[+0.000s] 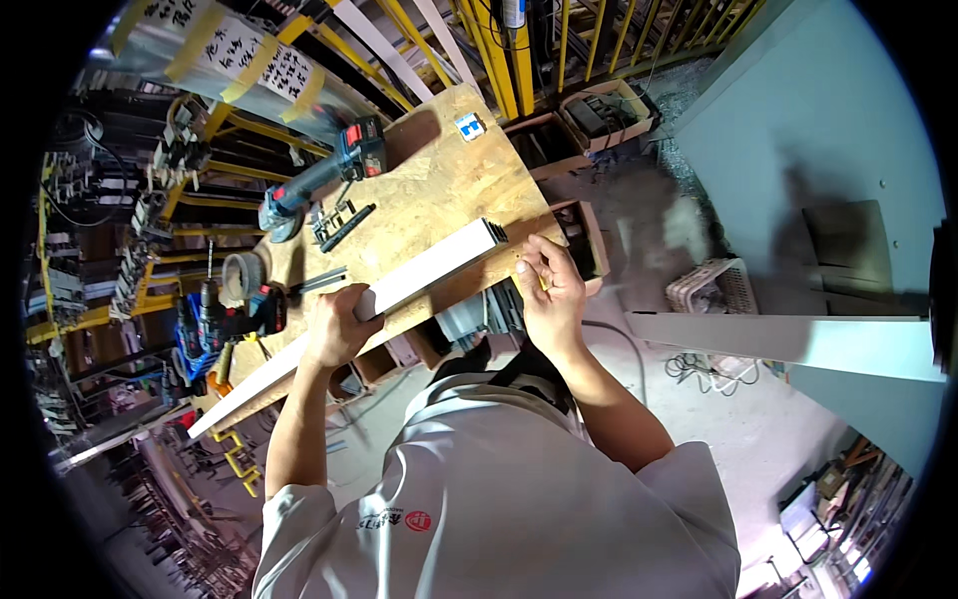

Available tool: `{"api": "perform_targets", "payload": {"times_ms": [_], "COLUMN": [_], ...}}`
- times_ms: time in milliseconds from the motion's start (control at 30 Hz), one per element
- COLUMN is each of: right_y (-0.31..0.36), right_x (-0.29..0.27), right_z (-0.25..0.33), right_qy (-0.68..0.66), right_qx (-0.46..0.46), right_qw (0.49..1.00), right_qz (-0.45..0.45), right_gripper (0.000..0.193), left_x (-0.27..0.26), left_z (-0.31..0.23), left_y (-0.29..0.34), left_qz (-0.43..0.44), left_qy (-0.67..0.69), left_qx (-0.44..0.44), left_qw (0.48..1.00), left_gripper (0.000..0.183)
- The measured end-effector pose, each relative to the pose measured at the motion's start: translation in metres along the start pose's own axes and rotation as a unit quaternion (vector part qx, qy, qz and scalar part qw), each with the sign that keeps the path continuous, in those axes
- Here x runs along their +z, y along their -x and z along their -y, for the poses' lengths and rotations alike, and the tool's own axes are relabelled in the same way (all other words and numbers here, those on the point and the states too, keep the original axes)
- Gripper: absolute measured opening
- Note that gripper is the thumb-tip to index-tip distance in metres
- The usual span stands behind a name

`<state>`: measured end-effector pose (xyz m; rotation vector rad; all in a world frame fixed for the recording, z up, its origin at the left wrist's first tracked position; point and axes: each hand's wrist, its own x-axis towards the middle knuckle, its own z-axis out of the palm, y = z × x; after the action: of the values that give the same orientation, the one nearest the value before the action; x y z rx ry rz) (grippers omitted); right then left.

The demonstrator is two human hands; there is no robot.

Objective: The person positions and secures a long white metal frame section onto a workbench, uses a power drill to create several holes in the frame, and then uses a stylus on the touchscreen of a large industrial machine.

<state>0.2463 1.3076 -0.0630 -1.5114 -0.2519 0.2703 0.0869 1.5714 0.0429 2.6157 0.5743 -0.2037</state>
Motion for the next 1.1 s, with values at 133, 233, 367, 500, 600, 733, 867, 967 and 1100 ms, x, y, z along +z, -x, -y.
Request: {"api": "perform_targets", "payload": {"times_ms": [133, 233, 367, 500, 600, 733, 867, 967, 1100], "right_y": [-0.014, -0.022, -0.027, -0.029, -0.028, -0.026, -0.026, -0.025, -0.023], "right_x": [0.004, 0.011, 0.020, 0.027, 0.031, 0.031, 0.027, 0.028, 0.031], "right_z": [0.035, 0.029, 0.024, 0.028, 0.024, 0.026, 0.022, 0.021, 0.026], "right_qy": [0.119, 0.142, 0.151, 0.162, 0.153, 0.157, 0.172, 0.164, 0.143], "right_qx": [-0.102, -0.127, -0.125, -0.116, -0.109, -0.081, -0.097, -0.089, -0.088], "right_qw": [0.987, 0.980, 0.978, 0.977, 0.980, 0.981, 0.978, 0.980, 0.984], "right_qz": [0.044, 0.063, 0.076, 0.073, 0.071, 0.078, 0.066, 0.069, 0.060], "right_gripper": [0.046, 0.052, 0.054, 0.050, 0.049, 0.049, 0.049, 0.050, 0.046], "left_x": [0.017, 0.015, 0.013, 0.013, 0.018, 0.013, 0.017, 0.019, 0.021], "left_z": [0.001, 0.001, 0.005, 0.005, 0.017, 0.015, 0.020, 0.025, 0.029], "left_y": [-0.004, -0.009, -0.012, -0.007, 0.005, 0.017, 0.017, 0.018, 0.019], "left_qz": [-0.007, 0.018, 0.017, -0.001, -0.056, -0.079, -0.062, -0.058, -0.072], "left_qy": [0.004, 0.003, -0.002, -0.044, -0.019, 0.063, 0.060, 0.059, 0.053], "left_qx": [0.001, -0.001, 0.018, 0.035, 0.044, 0.029, 0.029, 0.031, 0.051], "left_qw": [1.000, 1.000, 1.000, 0.998, 0.997, 0.994, 0.996, 0.996, 0.995], "left_gripper": [0.025, 0.030, 0.031, 0.036, 0.041, 0.045, 0.048, 0.049, 0.050]}}
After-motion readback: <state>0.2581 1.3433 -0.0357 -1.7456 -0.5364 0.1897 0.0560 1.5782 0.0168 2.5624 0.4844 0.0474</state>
